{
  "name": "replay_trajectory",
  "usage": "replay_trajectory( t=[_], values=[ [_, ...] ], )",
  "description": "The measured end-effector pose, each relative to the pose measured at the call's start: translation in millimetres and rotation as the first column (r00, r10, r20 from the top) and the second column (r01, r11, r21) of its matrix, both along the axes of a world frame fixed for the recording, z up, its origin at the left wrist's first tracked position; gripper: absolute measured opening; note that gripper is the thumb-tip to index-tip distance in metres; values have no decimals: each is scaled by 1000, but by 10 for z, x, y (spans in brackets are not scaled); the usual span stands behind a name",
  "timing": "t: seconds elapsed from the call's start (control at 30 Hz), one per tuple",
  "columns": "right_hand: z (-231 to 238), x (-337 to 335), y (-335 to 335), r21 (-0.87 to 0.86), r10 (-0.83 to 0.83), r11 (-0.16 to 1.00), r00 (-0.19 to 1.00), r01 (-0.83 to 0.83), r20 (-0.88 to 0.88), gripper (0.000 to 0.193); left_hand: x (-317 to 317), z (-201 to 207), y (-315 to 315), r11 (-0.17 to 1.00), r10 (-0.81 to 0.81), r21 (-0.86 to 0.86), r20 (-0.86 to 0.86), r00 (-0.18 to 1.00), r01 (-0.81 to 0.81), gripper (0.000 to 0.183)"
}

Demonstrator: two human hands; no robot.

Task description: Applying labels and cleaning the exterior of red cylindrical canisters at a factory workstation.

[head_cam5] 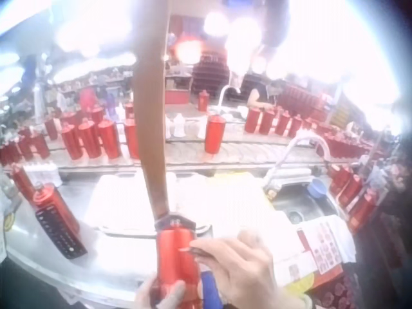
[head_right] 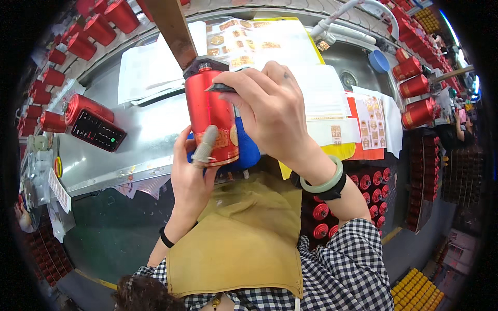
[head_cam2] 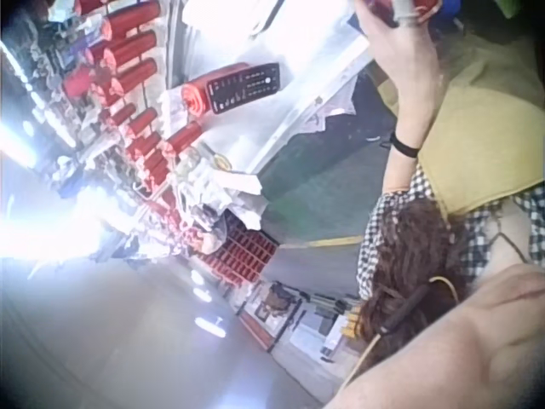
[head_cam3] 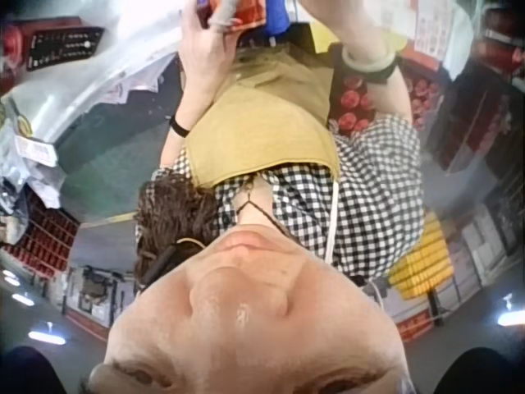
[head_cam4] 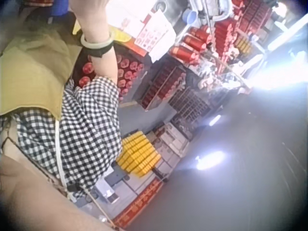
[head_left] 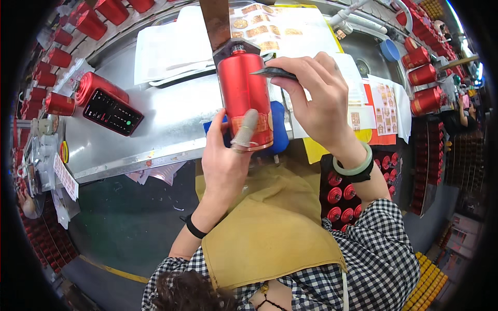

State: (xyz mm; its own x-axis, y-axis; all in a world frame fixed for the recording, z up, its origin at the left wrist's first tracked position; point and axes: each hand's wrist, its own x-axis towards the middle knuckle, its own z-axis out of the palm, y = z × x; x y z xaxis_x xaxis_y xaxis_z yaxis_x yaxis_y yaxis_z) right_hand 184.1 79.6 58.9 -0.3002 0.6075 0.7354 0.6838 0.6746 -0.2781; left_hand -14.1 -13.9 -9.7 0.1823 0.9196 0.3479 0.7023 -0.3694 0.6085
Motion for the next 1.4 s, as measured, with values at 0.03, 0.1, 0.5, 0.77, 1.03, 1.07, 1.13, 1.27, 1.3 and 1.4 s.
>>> replay_trajectory(
  t=[0.03,0.1,0.5,0.77,1.03,1.07,1.13,1.27,1.3,1.4],
  values=[
    [13,-10,-4,5,5,1000,1000,-5,0,24,22,12,-8,1000,5,5,0,1000,-5,79],
    [42,-31,-14,-25,-1,1000,1000,0,-28,25,45,14,-18,996,13,88,-164,986,1,78],
    [-395,12,-557,-51,210,978,963,-204,171,23,-23,-523,-55,977,44,170,420,906,-127,57],
    [-160,31,-301,-45,-63,996,985,71,159,23,-9,-325,-74,977,74,158,386,919,-145,58],
    [-35,-77,-198,-34,45,999,976,-38,215,21,-18,-242,-30,981,80,139,347,934,-136,73],
    [16,-25,-99,69,-45,997,966,28,255,20,-21,-154,-30,990,62,109,241,969,-90,78],
    [56,14,1,87,-63,995,985,49,162,20,-42,-141,5,994,18,106,176,984,-37,78],
    [42,19,-32,91,-49,995,993,39,104,18,-58,-210,-1,996,3,84,203,979,-20,76],
    [-13,14,-81,94,-66,994,993,57,95,18,-52,-243,-6,995,31,85,273,961,-56,75],
    [-308,-123,-472,-2,205,978,967,-207,153,18,70,-212,50,979,65,168,281,957,-116,76]
  ],
)
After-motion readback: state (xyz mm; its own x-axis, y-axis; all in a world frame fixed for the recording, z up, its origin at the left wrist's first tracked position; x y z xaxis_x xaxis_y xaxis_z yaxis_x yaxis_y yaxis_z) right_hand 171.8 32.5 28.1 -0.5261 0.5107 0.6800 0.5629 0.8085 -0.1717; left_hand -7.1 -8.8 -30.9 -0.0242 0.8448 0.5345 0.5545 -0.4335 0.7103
